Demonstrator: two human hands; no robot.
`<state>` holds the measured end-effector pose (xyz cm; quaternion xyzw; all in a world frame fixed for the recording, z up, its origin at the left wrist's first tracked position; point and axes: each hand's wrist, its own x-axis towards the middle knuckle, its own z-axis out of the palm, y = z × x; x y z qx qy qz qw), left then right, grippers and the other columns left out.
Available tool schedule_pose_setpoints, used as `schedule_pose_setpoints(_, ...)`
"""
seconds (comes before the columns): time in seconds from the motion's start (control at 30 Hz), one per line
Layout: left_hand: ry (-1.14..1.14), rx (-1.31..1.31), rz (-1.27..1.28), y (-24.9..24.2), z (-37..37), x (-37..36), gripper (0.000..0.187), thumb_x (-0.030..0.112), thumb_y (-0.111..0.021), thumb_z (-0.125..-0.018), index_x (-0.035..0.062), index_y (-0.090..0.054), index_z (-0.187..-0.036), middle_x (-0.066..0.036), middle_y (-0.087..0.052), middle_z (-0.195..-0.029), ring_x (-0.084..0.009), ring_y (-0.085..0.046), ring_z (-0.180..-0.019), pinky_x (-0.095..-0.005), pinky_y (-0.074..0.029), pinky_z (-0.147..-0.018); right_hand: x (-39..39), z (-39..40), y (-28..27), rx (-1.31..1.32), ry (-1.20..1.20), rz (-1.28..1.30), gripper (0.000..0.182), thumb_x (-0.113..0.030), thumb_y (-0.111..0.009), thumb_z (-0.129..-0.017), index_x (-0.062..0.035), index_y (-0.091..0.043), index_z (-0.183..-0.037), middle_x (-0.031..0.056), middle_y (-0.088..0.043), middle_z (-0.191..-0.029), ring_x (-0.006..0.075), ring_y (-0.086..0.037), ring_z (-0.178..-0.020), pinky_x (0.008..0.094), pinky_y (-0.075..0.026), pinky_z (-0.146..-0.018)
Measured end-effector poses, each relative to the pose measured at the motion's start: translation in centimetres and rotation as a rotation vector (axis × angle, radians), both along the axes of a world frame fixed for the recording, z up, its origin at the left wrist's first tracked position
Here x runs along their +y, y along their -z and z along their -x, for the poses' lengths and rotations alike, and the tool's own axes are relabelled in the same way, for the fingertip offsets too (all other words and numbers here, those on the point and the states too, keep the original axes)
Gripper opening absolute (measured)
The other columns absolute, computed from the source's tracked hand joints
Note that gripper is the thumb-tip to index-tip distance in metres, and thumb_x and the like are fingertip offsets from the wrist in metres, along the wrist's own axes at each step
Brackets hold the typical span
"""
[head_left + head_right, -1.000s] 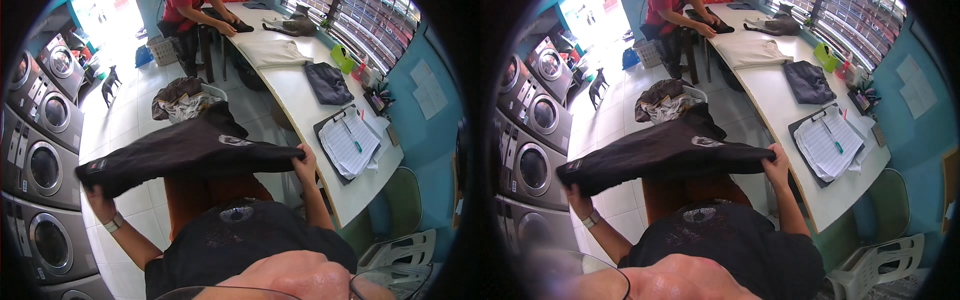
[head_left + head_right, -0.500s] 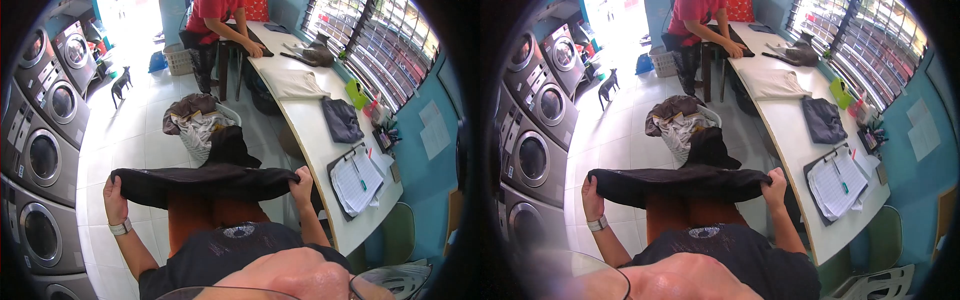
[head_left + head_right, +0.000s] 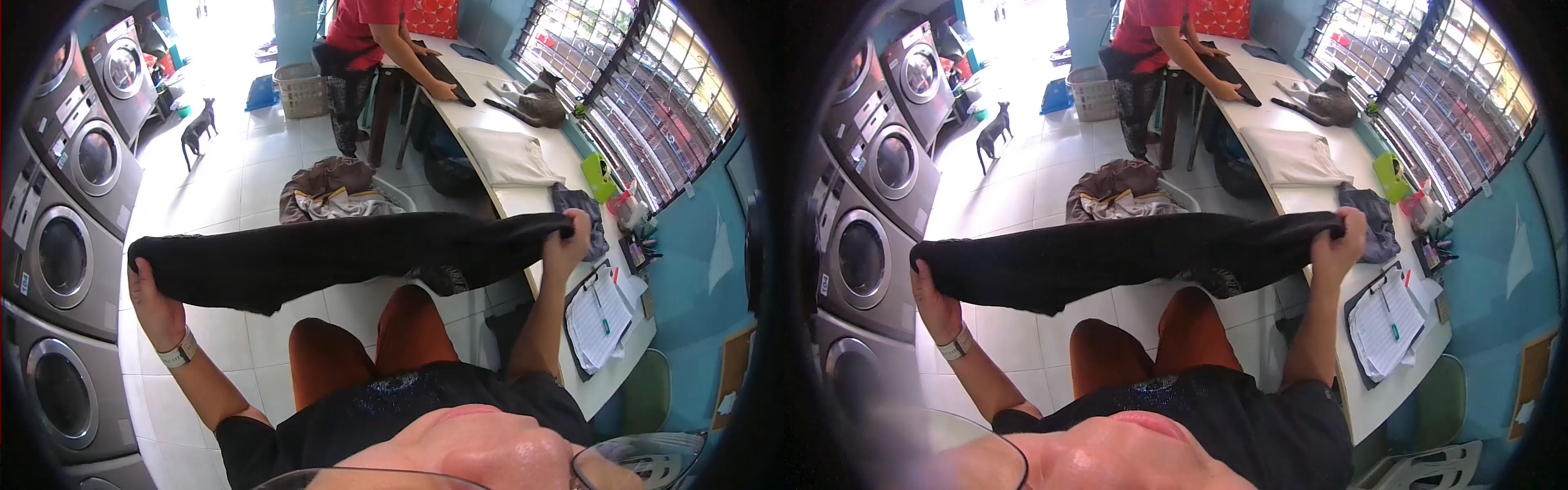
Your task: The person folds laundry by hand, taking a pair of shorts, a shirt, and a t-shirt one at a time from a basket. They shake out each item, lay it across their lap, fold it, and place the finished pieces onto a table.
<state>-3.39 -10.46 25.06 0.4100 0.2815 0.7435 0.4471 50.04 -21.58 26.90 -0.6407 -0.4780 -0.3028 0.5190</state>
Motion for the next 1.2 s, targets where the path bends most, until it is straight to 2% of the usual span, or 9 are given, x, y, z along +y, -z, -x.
schedule_pose_setpoints(0.23, 0.075, 0.167, -0.297, -6.1, 3.9, -4.1, 0.037, 0.018, -0.048, -0.094, 0.0003, -0.043, -0.126, -0.015, -0.054, -0.12, -0.0249, -0.053, -0.109, -0.0411, -0.041, -0.096, 1.9, -0.9, 2.6, 0.239, -0.373, 0.3, 0.019, -0.006, -0.051, -0.082, -0.0005, -0.059, -0.098, 0.009, -0.062, -0.081, 0.0173, -0.06, -0.073, 0.0289, -0.047, -0.067)
schedule_pose_setpoints(0.3, 0.017, 0.51, -0.155, -4.7, 4.0, -3.8, 0.047, 0.015, -0.048, -0.094, 0.0005, -0.032, -0.136, -0.011, -0.045, -0.131, -0.0208, -0.049, -0.114, -0.0357, -0.034, -0.102, 2.4, 1.5, 1.5, 0.923, -0.657, 0.593, 0.021, -0.008, -0.045, -0.088, -0.0019, -0.058, -0.104, 0.0085, -0.063, -0.086, 0.0197, -0.063, -0.076, 0.0324, -0.052, -0.066)
schedule_pose_setpoints(0.47, 0.129, 0.694, 0.194, -4.4, 3.3, -2.3, 0.03, 0.02, -0.051, -0.093, -0.0023, -0.055, -0.112, -0.007, -0.061, -0.106, -0.0165, -0.057, -0.097, -0.0295, -0.041, -0.091, 6.9, -0.3, 1.8, 1.392, -0.831, 0.569, 0.024, -0.007, -0.038, -0.091, -0.0006, -0.057, -0.104, 0.0121, -0.064, -0.09, 0.0223, -0.064, -0.079, 0.0379, -0.055, -0.068)
schedule_pose_setpoints(0.57, 0.208, 0.312, 0.173, -5.6, 4.5, -1.0, 0.028, 0.022, -0.05, -0.094, -0.0016, -0.055, -0.109, -0.009, -0.062, -0.103, -0.0178, -0.058, -0.096, -0.0304, -0.045, -0.087, 10.8, -3.9, 2.9, 1.484, -0.948, 0.538, 0.022, -0.005, -0.038, -0.09, 0.0008, -0.058, -0.097, 0.0144, -0.064, -0.091, 0.0244, -0.064, -0.077, 0.0389, -0.055, -0.069)
schedule_pose_setpoints(0.7, 0.157, 0.27, 0.142, -8.1, 4.2, 0.1, 0.028, 0.021, -0.052, -0.093, -0.0004, -0.055, -0.11, -0.007, -0.062, -0.104, -0.0171, -0.059, -0.094, -0.0305, -0.046, -0.086, 11.9, -3.0, -1.3, 1.236, -0.765, 0.512, 0.014, -0.007, -0.05, -0.079, -0.0004, -0.06, -0.086, 0.0112, -0.062, -0.077, 0.0209, -0.061, -0.065, 0.0325, -0.049, -0.057)
schedule_pose_setpoints(0.77, 0.151, 0.369, 0.18, -9.7, 4.6, 0.5, 0.029, 0.022, -0.053, -0.092, -0.0006, -0.055, -0.111, -0.007, -0.062, -0.105, -0.0165, -0.059, -0.094, -0.0297, -0.045, -0.086, 9.2, 0.8, -5.2, 0.862, -0.841, 0.513, 0.016, -0.013, -0.052, -0.078, 0.0002, -0.061, -0.083, 0.0084, -0.061, -0.071, 0.0184, -0.059, -0.063, 0.0308, -0.045, -0.054)
schedule_pose_setpoints(0.9, -0.03, 0.269, 0.033, -14.2, 7.0, 0.0, 0.042, 0.029, -0.052, -0.092, -0.0022, -0.049, -0.119, -0.011, -0.057, -0.116, -0.0205, -0.056, -0.104, -0.0335, -0.042, -0.092, 9.9, 1.5, -8.9, 0.008, -0.305, 0.647, 0.025, -0.024, -0.064, -0.072, -0.008, -0.066, -0.091, 0.0127, -0.067, -0.082, 0.0243, -0.065, -0.073, 0.0344, -0.048, -0.069)
schedule_pose_setpoints(1.1, -0.205, 0.932, 0.147, -17.4, 7.7, -0.3, 0.048, 0.035, -0.055, -0.09, -0.0017, -0.051, -0.12, -0.01, -0.058, -0.115, -0.02, -0.053, -0.109, -0.031, -0.039, -0.094, 13.6, -1.1, -10.5, -0.339, -0.054, 0.395, 0.028, -0.022, -0.064, -0.071, -0.0084, -0.057, -0.094, 0.019, -0.062, -0.092, 0.0381, -0.059, -0.09, 0.0431, -0.045, -0.077)
schedule_pose_setpoints(1.2, -0.173, 0.449, 0.139, -21.7, 10.9, 0.3, 0.05, 0.039, -0.057, -0.088, -0.0013, -0.053, -0.119, -0.009, -0.059, -0.114, -0.0191, -0.051, -0.112, -0.0314, -0.036, -0.098, 15.4, -3.4, -10.7, -0.227, -0.03, 0.526, 0.03, -0.025, -0.061, -0.073, -0.0073, -0.056, -0.097, 0.0217, -0.06, -0.097, 0.04, -0.057, -0.093, 0.0434, -0.045, -0.078)
